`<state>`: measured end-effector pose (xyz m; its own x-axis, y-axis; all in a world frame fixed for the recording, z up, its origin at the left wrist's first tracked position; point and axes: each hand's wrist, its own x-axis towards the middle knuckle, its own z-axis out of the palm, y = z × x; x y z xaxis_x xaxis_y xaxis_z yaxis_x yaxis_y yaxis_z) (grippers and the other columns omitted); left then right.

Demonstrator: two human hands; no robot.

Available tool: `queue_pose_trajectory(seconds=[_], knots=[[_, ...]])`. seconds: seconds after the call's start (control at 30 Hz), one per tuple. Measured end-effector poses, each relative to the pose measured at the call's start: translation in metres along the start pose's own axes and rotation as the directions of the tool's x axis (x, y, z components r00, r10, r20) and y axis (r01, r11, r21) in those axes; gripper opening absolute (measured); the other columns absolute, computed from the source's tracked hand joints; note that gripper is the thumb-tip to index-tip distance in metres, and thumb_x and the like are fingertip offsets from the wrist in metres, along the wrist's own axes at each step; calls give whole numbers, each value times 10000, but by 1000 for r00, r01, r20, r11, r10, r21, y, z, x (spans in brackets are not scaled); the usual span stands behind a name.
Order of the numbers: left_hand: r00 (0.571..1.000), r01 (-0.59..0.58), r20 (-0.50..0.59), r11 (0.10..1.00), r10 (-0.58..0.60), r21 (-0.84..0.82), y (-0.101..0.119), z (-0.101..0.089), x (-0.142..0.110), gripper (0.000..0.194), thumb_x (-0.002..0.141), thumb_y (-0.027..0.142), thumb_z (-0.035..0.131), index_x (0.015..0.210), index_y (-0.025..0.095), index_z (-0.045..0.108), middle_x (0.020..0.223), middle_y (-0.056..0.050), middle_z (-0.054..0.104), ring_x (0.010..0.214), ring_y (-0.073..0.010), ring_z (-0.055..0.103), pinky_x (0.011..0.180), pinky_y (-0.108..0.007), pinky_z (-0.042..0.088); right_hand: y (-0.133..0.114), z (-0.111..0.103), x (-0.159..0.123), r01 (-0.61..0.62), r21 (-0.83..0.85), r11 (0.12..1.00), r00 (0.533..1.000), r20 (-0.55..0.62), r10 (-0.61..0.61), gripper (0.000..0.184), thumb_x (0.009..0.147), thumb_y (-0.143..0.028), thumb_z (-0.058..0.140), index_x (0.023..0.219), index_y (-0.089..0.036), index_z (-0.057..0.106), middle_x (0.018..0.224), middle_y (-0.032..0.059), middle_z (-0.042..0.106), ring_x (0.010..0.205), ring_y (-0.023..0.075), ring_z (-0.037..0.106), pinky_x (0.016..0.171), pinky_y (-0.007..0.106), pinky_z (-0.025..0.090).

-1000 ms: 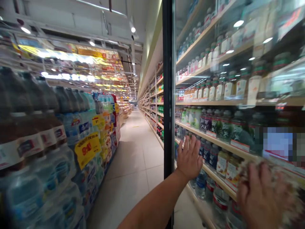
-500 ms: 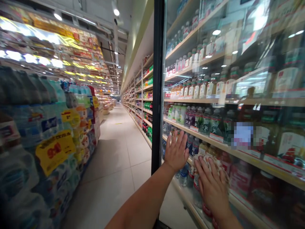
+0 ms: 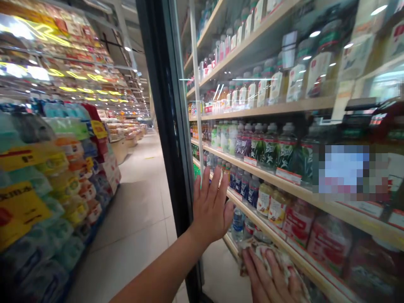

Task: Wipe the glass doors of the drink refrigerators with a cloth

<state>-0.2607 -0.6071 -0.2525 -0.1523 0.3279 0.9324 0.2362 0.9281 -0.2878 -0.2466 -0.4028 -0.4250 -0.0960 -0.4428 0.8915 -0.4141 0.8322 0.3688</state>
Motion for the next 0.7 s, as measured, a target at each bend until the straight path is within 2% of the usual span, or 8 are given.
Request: queue_pose_trajectory(seconds=[0.1, 0.23, 0.27, 0.3, 0.37, 0.47, 0.63, 0.7], knots=[[1000, 4, -27, 1000, -4, -12, 0, 5, -3, 676, 969, 294, 455, 1586, 91, 270, 1681, -96, 205, 1560, -330, 152, 1271, -534, 177, 24, -13, 23, -184, 53, 981, 982, -33, 186, 671, 893, -253, 575, 1542, -352, 437, 1362, 32, 675, 1454, 341, 436, 1241, 574, 208], [999, 9, -40, 1000, -10, -22, 2, 0, -6, 619, 971, 311, 477, 1543, 100, 372, 1668, -89, 251, 1561, -314, 159, 1279, -518, 159, 31, -31, 78, -468, 10, 884, 864, -205, 460, 706, 922, -297, 584, 1589, -312, 353, 1585, 92, 439, 1477, 429, 362, 1185, 631, 271], [999, 7, -41, 1000, -8, -20, 2, -3, -7, 615, 971, 316, 482, 1540, 101, 382, 1665, -90, 258, 1562, -314, 155, 1280, -519, 157, 25, -34, 92, -473, 25, 881, 866, -174, 470, 714, 933, -312, 579, 1601, -297, 326, 1599, 101, 416, 1490, 431, 335, 1192, 643, 244], [999, 5, -39, 1000, -5, -16, 2, -8, -7, 615, 970, 314, 487, 1538, 101, 388, 1662, -92, 267, 1563, -314, 149, 1280, -521, 157, 17, -37, 106, -402, 38, 915, 911, -86, 404, 734, 945, -325, 577, 1616, -287, 281, 1592, 106, 427, 1491, 416, 343, 1202, 631, 233], [1000, 2, -22, 1000, -2, -6, 3, -17, -8, 611, 965, 295, 495, 1535, 96, 399, 1652, -98, 289, 1566, -310, 132, 1281, -517, 162, 5, -41, 129, -179, 63, 982, 984, 9, 179, 744, 969, -309, 553, 1632, -257, 219, 1535, 99, 512, 1471, 350, 404, 1236, 568, 197], [1000, 17, 15, 1000, -17, 11, 6, -31, -9, 604, 964, 282, 500, 1535, 105, 412, 1645, -95, 306, 1573, -295, 79, 1287, -506, 147, 13, -52, 155, -16, 26, 1000, 1000, -2, 16, 708, 978, -262, 532, 1625, -239, 246, 1513, 71, 545, 1494, 288, 376, 1267, 512, 123], [998, 42, 44, 999, -42, 16, 14, -51, -10, 627, 979, 338, 511, 1556, 125, 387, 1649, -80, 295, 1573, -271, -5, 1299, -490, 55, 47, -83, 167, -279, -91, 956, 951, -162, 262, 653, 965, -230, 509, 1593, -182, 338, 1619, 130, 382, 1563, 310, 201, 1248, 524, 170], [996, 55, 64, 998, -55, 9, 17, -59, -10, 631, 982, 336, 512, 1564, 135, 375, 1645, -87, 301, 1573, -264, 14, 1299, -488, 44, 45, -92, 153, -224, -107, 969, 971, -115, 211, 665, 964, -230, 507, 1599, -171, 321, 1610, 137, 399, 1570, 308, 169, 1249, 522, 171]])
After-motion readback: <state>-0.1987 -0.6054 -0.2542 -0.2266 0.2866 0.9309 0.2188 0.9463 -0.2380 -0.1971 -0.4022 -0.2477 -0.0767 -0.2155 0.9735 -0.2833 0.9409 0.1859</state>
